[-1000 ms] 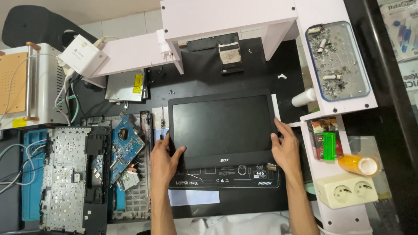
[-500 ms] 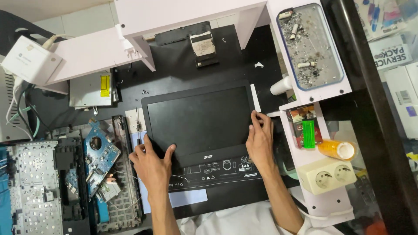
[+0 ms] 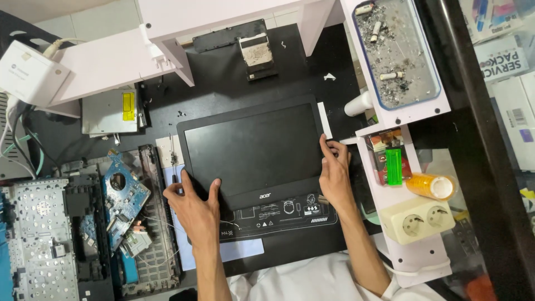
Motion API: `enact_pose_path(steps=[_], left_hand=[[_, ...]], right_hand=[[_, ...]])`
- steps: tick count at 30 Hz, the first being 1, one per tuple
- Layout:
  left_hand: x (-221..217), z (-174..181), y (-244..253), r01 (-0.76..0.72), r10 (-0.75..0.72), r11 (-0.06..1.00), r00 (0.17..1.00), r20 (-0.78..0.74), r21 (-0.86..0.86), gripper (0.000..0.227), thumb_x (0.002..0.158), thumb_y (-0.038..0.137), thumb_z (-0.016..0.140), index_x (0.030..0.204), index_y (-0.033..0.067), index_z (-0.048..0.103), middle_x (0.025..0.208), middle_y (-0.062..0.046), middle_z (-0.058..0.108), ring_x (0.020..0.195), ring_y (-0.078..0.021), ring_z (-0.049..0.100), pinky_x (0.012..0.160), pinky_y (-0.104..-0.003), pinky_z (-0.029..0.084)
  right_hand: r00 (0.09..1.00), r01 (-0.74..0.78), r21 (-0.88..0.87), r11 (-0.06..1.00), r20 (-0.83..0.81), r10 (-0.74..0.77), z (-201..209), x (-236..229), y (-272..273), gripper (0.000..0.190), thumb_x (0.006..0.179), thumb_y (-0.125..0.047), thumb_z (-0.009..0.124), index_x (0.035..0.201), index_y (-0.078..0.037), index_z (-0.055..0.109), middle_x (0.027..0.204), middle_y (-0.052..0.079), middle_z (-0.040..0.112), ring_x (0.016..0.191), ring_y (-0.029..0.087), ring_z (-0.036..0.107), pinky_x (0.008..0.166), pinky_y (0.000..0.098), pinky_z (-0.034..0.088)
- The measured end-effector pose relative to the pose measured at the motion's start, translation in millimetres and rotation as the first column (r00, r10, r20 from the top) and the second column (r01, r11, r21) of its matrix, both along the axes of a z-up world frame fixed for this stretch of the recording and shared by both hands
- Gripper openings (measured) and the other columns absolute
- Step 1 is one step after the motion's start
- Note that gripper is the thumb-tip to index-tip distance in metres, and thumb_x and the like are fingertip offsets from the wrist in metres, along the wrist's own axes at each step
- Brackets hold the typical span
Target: The person connects a power adapter to a laptop screen, then flips the screen over. They pick up a disassembled laptop base, remove the motherboard, and place it on the table. The person then reattaches the screen to the laptop base and closes the lid.
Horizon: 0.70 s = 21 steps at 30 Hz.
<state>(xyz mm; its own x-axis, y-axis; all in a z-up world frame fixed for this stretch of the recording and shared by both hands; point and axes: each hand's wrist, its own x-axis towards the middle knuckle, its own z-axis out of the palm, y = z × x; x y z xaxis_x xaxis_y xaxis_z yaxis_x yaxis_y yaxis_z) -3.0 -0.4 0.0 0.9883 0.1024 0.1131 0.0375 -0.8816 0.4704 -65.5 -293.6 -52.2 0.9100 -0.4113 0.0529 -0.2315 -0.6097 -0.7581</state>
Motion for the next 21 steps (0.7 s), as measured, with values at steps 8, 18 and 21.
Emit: enact_pose_path(steps=[8, 18, 21], left_hand=[[-30.3, -5.9, -41.5, 0.123, -0.114, 0.970, 0.992, -0.054, 0.212, 0.063, 0.099, 0.035, 0.062, 0.148, -0.0021, 0.048, 0.144, -0.023, 0.047, 0.126, -0.0400, 0.047, 0.105, -0.057, 0.034], [-84.8, -5.0, -78.3, 0.570, -0.570, 0.821, 0.821, -0.021, -0.024, 0.065, 0.100, 0.032, 0.058, 0.155, 0.0015, 0.040, 0.165, -0.018, 0.032, 0.153, -0.0323, 0.029, 0.122, -0.060, 0.012], [-70.5, -7.2, -80.8, 0.518, -0.518, 0.855, 0.856, -0.011, 0.021, 0.064, 0.097, 0.031, 0.059, 0.150, -0.0022, 0.044, 0.160, -0.022, 0.037, 0.150, -0.0368, 0.030, 0.119, -0.061, 0.013]], right_hand=[[0.999, 0.042, 0.069, 0.997, 0.023, -0.043, 3.1, -2.1, -3.1, 0.058, 0.094, 0.008, 0.057, 0.148, -0.012, 0.056, 0.129, 0.015, 0.055, 0.122, 0.032, 0.057, 0.100, 0.0385, 0.049], [0.998, 0.048, 0.042, 0.998, 0.032, -0.049, 0.3, -1.3, -3.9, 0.059, 0.094, 0.008, 0.057, 0.150, -0.011, 0.053, 0.131, 0.017, 0.054, 0.120, 0.033, 0.057, 0.102, 0.0397, 0.048], [0.998, 0.060, 0.041, 0.997, 0.032, -0.061, 2.2, -0.3, -1.4, 0.060, 0.094, 0.009, 0.058, 0.150, -0.012, 0.054, 0.130, 0.016, 0.055, 0.121, 0.034, 0.057, 0.100, 0.0393, 0.049]])
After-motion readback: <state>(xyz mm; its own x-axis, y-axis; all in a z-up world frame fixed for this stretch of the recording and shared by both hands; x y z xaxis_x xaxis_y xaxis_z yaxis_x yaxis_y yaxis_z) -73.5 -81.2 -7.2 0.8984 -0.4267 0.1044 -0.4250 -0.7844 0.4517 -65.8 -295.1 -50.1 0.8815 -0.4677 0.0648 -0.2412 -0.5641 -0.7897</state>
